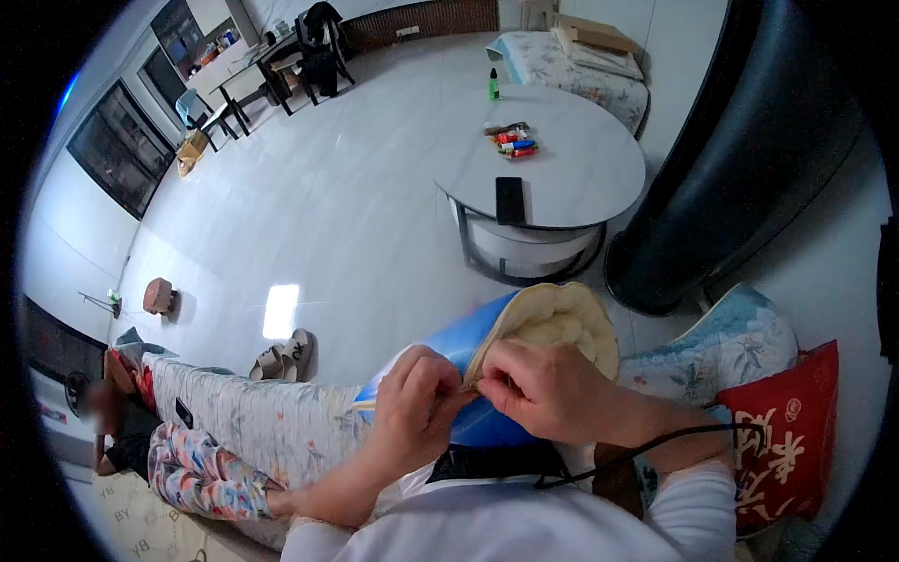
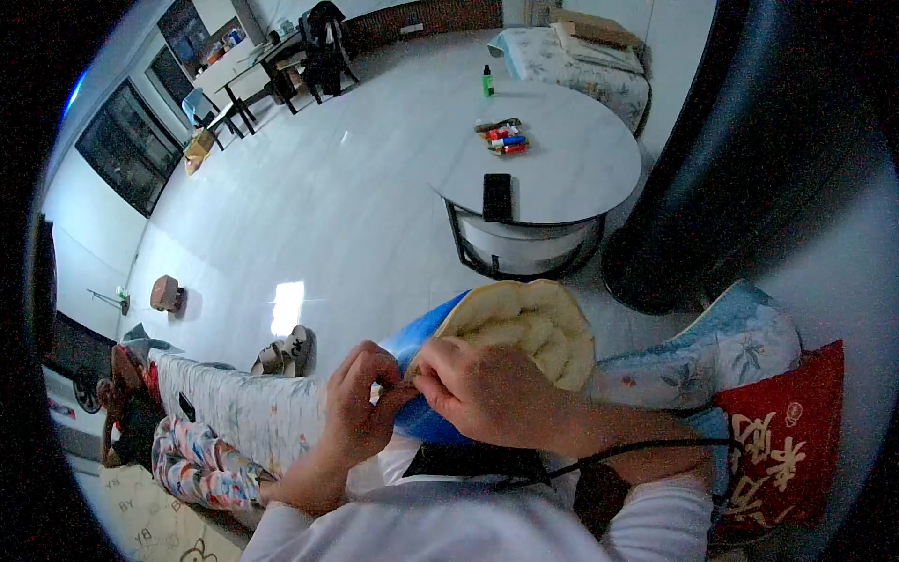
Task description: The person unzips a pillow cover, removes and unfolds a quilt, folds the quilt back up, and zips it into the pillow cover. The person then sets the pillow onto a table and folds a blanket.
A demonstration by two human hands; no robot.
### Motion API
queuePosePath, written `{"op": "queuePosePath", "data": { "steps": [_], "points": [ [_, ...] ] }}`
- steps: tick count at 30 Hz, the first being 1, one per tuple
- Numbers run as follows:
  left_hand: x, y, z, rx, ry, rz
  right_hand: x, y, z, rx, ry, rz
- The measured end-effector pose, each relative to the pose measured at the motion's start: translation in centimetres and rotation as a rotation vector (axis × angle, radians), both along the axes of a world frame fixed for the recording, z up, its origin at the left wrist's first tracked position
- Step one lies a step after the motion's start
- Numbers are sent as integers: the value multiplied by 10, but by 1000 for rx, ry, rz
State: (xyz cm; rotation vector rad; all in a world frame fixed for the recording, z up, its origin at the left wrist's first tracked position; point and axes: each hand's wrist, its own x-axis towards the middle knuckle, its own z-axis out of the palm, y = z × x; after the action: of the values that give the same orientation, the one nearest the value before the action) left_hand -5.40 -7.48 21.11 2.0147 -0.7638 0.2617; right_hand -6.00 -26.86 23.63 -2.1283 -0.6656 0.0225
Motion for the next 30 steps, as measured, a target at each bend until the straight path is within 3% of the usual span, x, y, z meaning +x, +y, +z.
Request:
{"op": "queuePosePath", "data": {
  "steps": [6, 9, 11, 15, 21, 24, 26, 30],
  "points": [
    [2, -10, -11, 9, -11, 54, -6, 5, -3, -94, -190, -129],
    [2, -16, -13, 39, -51, 85, -11, 5, -7, -25, -96, -185],
    [2, -21, -14, 32, -23, 135, -12, 2, -16, 197, 72, -223],
    [0, -32, -21, 56, -106, 87, -19, -7, -23, 264, 126, -278],
    [-7, -45, -21, 58, -39, 27, -31, -25, -20, 193, 223, -325],
    [-8, -57, -23, 49, 3, -2, -37, -30, -20, 117, 50, -368],
    [-8, -65, -25, 26, -3, -55, -41, -33, -18, -101, -79, -432],
    [-12, -80, -26, -2, 50, -132, -49, -49, -20, -171, -29, -532]
  ]
}}
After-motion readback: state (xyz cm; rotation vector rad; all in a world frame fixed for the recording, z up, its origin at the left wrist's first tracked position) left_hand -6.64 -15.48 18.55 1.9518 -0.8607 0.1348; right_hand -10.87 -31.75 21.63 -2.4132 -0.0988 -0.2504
